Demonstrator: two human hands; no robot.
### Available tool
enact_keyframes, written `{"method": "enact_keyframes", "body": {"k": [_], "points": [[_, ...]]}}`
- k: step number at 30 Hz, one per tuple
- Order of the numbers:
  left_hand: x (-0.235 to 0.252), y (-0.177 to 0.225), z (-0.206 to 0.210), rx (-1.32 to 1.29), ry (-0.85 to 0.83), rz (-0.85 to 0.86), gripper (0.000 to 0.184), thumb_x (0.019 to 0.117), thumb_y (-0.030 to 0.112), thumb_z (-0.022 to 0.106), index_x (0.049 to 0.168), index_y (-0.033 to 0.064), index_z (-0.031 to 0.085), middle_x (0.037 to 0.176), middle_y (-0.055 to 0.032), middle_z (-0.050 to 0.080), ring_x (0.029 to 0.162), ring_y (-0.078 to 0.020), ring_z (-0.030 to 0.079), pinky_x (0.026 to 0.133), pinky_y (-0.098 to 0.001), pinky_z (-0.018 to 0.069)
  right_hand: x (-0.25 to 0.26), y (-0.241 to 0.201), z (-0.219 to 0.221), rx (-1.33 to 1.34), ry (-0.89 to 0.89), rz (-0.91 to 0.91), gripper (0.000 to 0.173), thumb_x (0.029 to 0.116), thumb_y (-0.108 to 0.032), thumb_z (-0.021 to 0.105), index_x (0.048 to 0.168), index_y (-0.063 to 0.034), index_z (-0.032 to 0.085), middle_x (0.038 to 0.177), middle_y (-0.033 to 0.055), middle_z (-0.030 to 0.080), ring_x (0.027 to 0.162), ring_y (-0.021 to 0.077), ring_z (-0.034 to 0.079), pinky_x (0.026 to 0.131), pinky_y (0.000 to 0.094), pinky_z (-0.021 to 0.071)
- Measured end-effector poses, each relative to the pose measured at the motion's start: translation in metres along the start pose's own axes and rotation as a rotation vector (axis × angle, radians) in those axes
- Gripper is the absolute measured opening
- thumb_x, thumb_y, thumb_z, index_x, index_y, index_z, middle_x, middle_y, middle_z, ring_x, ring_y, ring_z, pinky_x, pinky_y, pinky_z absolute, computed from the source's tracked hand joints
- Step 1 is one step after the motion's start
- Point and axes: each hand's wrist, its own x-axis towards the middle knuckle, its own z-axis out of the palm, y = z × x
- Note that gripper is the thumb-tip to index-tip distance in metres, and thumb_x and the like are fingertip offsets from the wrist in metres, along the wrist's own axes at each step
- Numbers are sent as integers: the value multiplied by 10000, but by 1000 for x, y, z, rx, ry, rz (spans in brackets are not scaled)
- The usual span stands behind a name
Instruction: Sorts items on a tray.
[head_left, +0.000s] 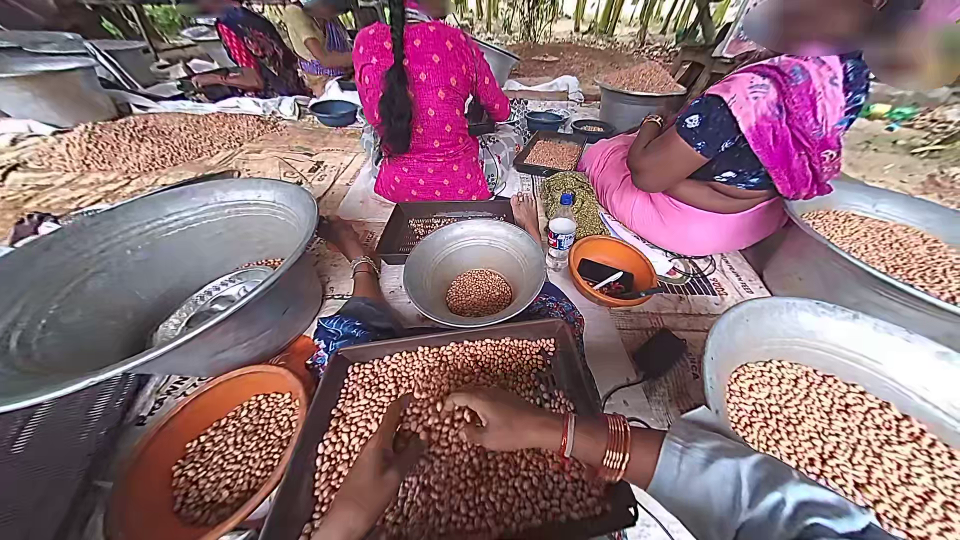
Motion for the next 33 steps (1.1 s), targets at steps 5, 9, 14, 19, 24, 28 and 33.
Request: {"method": "enact_keyframes", "body": {"k": [5, 9, 14, 19, 24, 28, 33], "points": [[23, 0, -39, 667, 103, -11, 587, 959, 211, 734, 1487, 69, 521, 1425, -269, 571, 1136, -493, 662, 926, -675, 522, 1, 20, -34, -365, 147, 125, 416, 996, -80, 581, 1411, -108, 579, 1387, 163, 598, 1276, 329, 591, 1045, 508, 487], [37, -13, -45, 951, 18, -248, 609, 937, 280, 758, 1460, 48, 548, 1487, -277, 509, 1330, -507, 523, 1004, -660, 481, 5, 56, -49, -527, 110, 326, 542, 943, -61, 644, 1470, -58, 521, 1402, 235, 559, 1272, 419, 569, 1020, 580, 476], [33, 3, -10, 999, -160, -280, 560, 946, 182, 708, 1443, -8, 531, 1476, -249, 521, 1352, -467, 511, 1031, -595, 490, 12, 57, -27, -478, 1, 348, 760, 861, -106, 770, 1544, -94, 436, 1517, 321, 384, 1309, 493, 503, 1018, 613, 473], [15, 31, 20, 913, -331, -230, 562, 915, 37, 662, 1445, -36, 490, 1414, -274, 557, 1306, -449, 558, 1035, -572, 488, 5, 36, -8, -443, -123, 309, 799, 859, -142, 794, 1561, -111, 413, 1555, 340, 316, 1335, 515, 473, 1021, 626, 474], [-1, 44, 36, 613, -479, -309, 657, 898, 105, 711, 1479, -18, 429, 1311, -311, 605, 1220, -485, 604, 994, -648, 483, 3, 12, 10, -375, -326, 279, 822, 866, -165, 811, 1541, 25, 381, 1504, 319, 435, 1343, 491, 488, 1052, 637, 436], [-5, 20, 28, -79, -394, -195, 628, 880, -8, 719, 1445, -39, 445, 1284, -154, 625, 1170, -173, 627, 1027, -366, 515, 0, 4, -1, -63, -324, 311, 586, 909, -102, 766, 1373, 128, 491, 1280, 333, 577, 1194, 450, 572, 988, 623, 435], [-6, 35, 12, -561, -103, -242, 408, 875, -120, 620, 1248, 10, 519, 996, 20, 685, 887, -15, 670, 820, -222, 573, -2, -7, -25, 149, -114, 221, 631, 983, -51, 650, 1556, -15, 389, 1503, 225, 495, 1372, 285, 500, 1142, 452, 385]]}}
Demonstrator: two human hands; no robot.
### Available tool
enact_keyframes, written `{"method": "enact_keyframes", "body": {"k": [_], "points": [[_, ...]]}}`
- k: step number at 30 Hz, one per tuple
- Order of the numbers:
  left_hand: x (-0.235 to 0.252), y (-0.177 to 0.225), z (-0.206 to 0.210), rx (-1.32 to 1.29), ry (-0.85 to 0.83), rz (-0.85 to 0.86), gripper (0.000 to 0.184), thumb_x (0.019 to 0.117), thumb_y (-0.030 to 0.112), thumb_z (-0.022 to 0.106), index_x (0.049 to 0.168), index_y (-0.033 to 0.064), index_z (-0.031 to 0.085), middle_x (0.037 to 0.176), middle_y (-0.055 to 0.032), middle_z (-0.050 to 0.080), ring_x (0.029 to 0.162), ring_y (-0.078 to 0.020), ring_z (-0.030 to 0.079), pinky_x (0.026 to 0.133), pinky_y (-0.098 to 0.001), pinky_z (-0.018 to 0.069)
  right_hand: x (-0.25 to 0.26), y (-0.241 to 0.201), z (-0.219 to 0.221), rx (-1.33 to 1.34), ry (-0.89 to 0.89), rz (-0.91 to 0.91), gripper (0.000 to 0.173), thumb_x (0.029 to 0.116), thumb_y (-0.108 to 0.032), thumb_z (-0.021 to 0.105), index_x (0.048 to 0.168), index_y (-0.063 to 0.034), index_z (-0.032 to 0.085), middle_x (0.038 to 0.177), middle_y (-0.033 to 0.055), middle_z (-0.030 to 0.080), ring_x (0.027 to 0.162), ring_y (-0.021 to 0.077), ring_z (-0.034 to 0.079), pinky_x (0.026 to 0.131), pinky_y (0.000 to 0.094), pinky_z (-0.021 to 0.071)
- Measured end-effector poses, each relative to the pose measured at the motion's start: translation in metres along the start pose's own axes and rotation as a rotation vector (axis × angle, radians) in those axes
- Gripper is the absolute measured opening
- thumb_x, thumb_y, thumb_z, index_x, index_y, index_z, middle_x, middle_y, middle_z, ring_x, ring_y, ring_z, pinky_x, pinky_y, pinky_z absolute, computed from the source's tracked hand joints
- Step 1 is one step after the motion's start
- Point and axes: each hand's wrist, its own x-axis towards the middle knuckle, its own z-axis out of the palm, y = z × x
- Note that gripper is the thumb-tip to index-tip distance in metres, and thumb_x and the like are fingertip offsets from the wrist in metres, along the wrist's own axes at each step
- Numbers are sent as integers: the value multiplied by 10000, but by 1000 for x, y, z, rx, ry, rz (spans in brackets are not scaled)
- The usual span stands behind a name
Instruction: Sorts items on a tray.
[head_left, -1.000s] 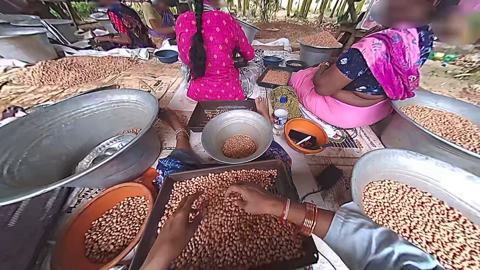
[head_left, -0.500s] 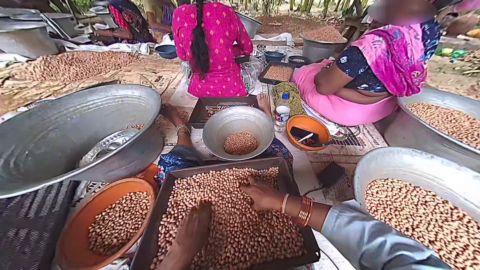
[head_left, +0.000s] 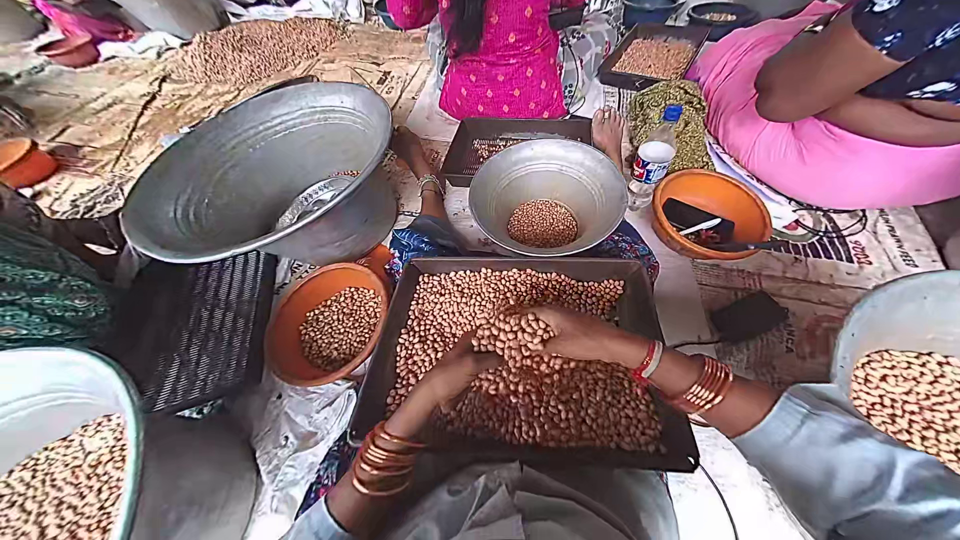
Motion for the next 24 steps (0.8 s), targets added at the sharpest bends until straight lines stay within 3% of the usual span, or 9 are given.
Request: {"method": "enact_keyframes", "body": {"k": [2, 4, 6, 7, 8, 10, 14, 18, 24], "points": [[5, 6, -9, 89, 25, 84, 409, 878, -109, 581, 1263, 17, 525, 1019, 14, 676, 887, -7, 659, 806, -211, 564, -1, 0, -6, 5, 122, -28, 499, 1017, -34, 578, 1505, -33, 475, 1395, 199, 584, 1260, 259, 572, 1069, 442, 440], [11, 9, -23, 311, -13, 182, 489, 939, -32, 533, 1426, -7, 495, 1230, -76, 643, 1013, -49, 646, 895, -251, 551, -2, 1, -13, -15, 214, -50, 403, 1048, -42, 545, 1451, -34, 550, 1330, 189, 638, 1196, 259, 617, 1037, 452, 469], [13, 10, -27, 551, 27, 242, 411, 985, 25, 525, 1390, 75, 575, 1233, -98, 658, 941, -117, 686, 849, -340, 595, -2, 4, -18, -65, 266, -101, 313, 1047, -17, 523, 1338, -44, 635, 1205, 139, 687, 1037, 202, 656, 914, 397, 524], [12, 10, -26, 664, 41, 272, 383, 1000, 60, 531, 1367, 126, 616, 1276, -80, 665, 972, -141, 700, 874, -376, 596, -1, 8, -19, -96, 287, -145, 248, 1045, -7, 518, 1236, -57, 668, 1085, 98, 688, 885, 153, 643, 780, 342, 533], [10, 9, -24, 749, 41, 314, 356, 1000, 81, 546, 1334, 146, 653, 1314, -72, 663, 1032, -167, 699, 912, -406, 580, 1, 12, -21, -122, 299, -188, 236, 1030, 16, 517, 1161, -72, 693, 1038, 70, 695, 838, 134, 653, 750, 332, 556], [3, 9, -15, 861, -3, 370, 271, 995, 122, 612, 1247, 150, 707, 1330, -63, 664, 1121, -186, 690, 960, -399, 574, 1, 16, -23, -156, 320, -231, 250, 993, 53, 538, 1094, -86, 720, 1022, 60, 704, 853, 161, 665, 775, 384, 557], [-10, 4, 2, 965, -136, 397, 148, 979, 134, 665, 1081, 100, 765, 1129, -73, 734, 1011, -188, 713, 904, -381, 580, -2, 18, -26, -266, 396, -252, 228, 982, 38, 573, 1055, -112, 729, 996, 43, 714, 748, 156, 656, 695, 369, 565], [-8, -4, 5, 1034, -72, 472, 212, 990, 48, 564, 1043, 81, 766, 1069, -93, 746, 964, -226, 727, 880, -418, 584, 0, 26, -30, -403, 436, -275, 176, 972, -15, 634, 1028, -126, 759, 924, 34, 747, 830, 190, 701, 771, 437, 567], [-3, -10, 20, 1070, -147, 451, 187, 1003, 97, 595, 1069, 57, 766, 1097, -132, 738, 1015, -274, 722, 916, -457, 572, 1, 26, -30, -538, 409, -173, 149, 964, -72, 682, 1046, -150, 778, 881, 55, 749, 818, 251, 708, 751, 501, 556]]}}
